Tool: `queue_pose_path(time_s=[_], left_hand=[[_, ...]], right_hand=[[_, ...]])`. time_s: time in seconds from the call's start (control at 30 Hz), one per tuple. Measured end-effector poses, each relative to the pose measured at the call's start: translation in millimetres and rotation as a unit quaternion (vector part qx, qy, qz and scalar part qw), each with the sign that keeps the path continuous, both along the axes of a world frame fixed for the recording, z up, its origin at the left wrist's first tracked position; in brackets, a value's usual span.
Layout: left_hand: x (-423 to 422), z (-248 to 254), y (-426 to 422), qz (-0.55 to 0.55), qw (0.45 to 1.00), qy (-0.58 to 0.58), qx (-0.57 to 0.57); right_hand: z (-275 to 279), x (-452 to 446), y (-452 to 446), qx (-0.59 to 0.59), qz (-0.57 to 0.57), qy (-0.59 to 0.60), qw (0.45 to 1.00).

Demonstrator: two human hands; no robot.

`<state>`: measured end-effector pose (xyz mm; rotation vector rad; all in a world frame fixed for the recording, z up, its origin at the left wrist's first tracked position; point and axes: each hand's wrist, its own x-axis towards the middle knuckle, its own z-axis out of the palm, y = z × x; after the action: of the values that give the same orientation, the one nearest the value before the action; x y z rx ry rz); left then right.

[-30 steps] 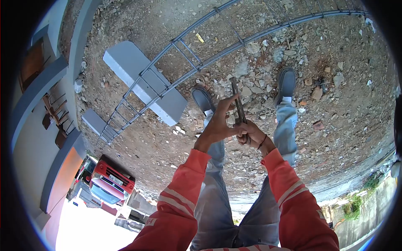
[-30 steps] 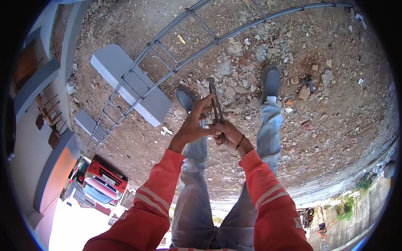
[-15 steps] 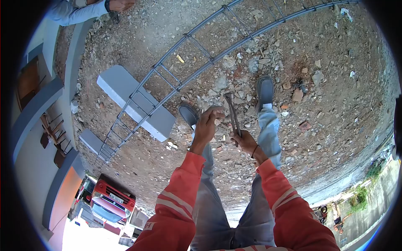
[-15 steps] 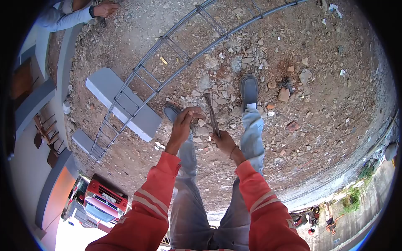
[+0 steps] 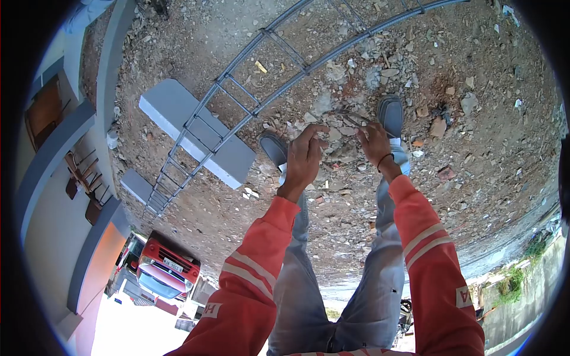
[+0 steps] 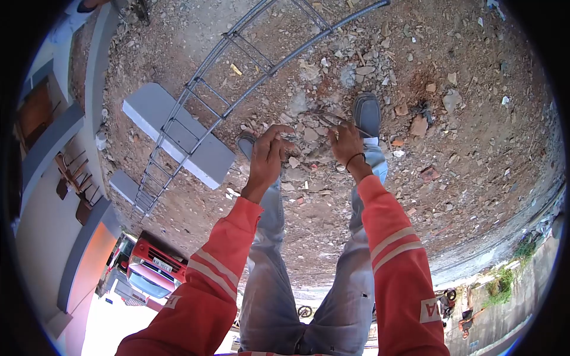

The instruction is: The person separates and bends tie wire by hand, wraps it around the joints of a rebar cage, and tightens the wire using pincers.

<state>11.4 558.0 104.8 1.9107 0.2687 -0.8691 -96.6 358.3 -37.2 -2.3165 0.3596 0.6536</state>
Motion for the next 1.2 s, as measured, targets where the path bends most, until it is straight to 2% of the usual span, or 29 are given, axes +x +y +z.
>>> queue_pose_path(time_s=[0.03, 0.07, 0.1, 0.13, 0.17, 0.2, 0.27, 0.3, 0.33, 0.4, 0.43, 0.5, 0.57, 0.63, 0.7, 0.77, 0.8, 0.87, 0.97, 1.0, 1.03, 1.07, 1.17, 1.2], left_hand=[[-4.2, 2.7, -4.3, -0.053, 0.998, 0.008, -0.017], [-10.1, 6.2, -9.5, -0.105, 0.994, 0.018, -0.035], [-19.7, 5.8, -15.6, -0.102, 0.994, 0.018, -0.037], [-32.3, 2.7, -21.0, -0.114, 0.988, -0.019, -0.102], [-39.5, 3.1, -23.1, -0.127, 0.976, -0.059, -0.165], [-39.7, 11.1, -22.5, -0.125, 0.976, -0.060, -0.165], [-39.8, 25.6, -18.2, -0.126, 0.977, 0.047, -0.164], [-36.2, 24.3, -12.6, -0.123, 0.977, -0.011, -0.172], [-32.2, 20.7, -9.1, -0.120, 0.978, -0.012, -0.172], [-22.8, 10.2, -3.9, 0.138, 0.983, 0.079, -0.097], [-6.8, 12.7, -8.2, 0.151, 0.984, 0.058, -0.070], [2.4, -8.8, -5.2, 0.185, 0.976, 0.073, -0.089], [11.6, -20.3, -9.1, 0.237, 0.964, 0.077, -0.095], [20.8, -23.8, -9.9, 0.239, 0.965, 0.088, -0.068], [30.0, -23.8, -10.2, 0.241, 0.965, 0.100, -0.038], [44.2, -18.9, -10.5, 0.082, 0.987, -0.047, 0.133], [53.0, -17.7, -8.2, 0.083, 0.987, -0.045, 0.133], [74.6, -19.8, 1.4, 0.073, 0.926, -0.265, 0.259], [104.5, -35.4, 13.6, 0.009, 0.931, -0.232, 0.282], [114.3, -33.8, 13.2, 0.008, 0.930, -0.233, 0.284], [125.9, -30.4, 10.5, 0.035, 0.974, -0.126, 0.186], [135.0, -28.8, 7.6, 0.061, 0.995, -0.016, 0.082], [136.6, -43.2, 7.8, 0.106, 0.993, -0.011, 0.048], [137.2, -41.1, 7.1, 0.128, 0.991, -0.011, 0.032]], right_hand=[[18.2, 25.3, -0.8, 0.143, -0.059, 0.209, 0.966], [40.8, 40.8, 4.1, 0.141, -0.056, 0.211, 0.966], [65.3, 50.9, 11.0, 0.332, -0.221, 0.281, 0.873], [88.4, 59.9, 15.9, 0.496, -0.371, 0.330, 0.712], [106.1, 69.9, 17.9, 0.492, -0.373, 0.310, 0.723], [102.4, 68.8, 17.7, 0.492, -0.372, 0.310, 0.724], [90.6, 63.3, 20.1, 0.500, -0.434, 0.259, 0.704], [95.7, 68.2, 21.8, 0.440, -0.416, 0.245, 0.757], [98.3, 69.8, 22.5, 0.439, -0.414, 0.246, 0.759], [103.5, 68.7, 25.2, 0.451, -0.411, 0.273, 0.743], [107.3, 67.1, 28.6, 0.451, -0.408, 0.277, 0.744], [114.2, 67.5, 35.7, 0.490, -0.413, 0.296, 0.708], [121.7, 70.8, 40.8, 0.473, -0.419, 0.284, 0.721], [123.0, 74.1, 44.4, 0.455, -0.428, 0.269, 0.733], [115.5, 82.1, 47.3, 0.413, -0.434, 0.216, 0.771], [97.7, 94.5, 51.3, 0.388, -0.446, 0.221, 0.776], [88.0, 101.1, 53.3, 0.364, -0.460, 0.226, 0.778], [74.1, 121.2, 58.2, 0.393, -0.469, 0.220, 0.760], [69.7, 151.3, 67.0, 0.460, -0.474, 0.210, 0.721], [70.2, 159.3, 69.4, 0.495, -0.469, 0.207, 0.701], [67.9, 164.1, 70.3, 0.506, -0.460, 0.202, 0.701], [67.1, 166.8, 71.2, 0.507, -0.460, 0.201, 0.701], [64.3, 170.3, 70.8, 0.500, -0.464, 0.207, 0.701], [66.1, 171.5, 70.7, 0.475, -0.457, 0.205, 0.723]])
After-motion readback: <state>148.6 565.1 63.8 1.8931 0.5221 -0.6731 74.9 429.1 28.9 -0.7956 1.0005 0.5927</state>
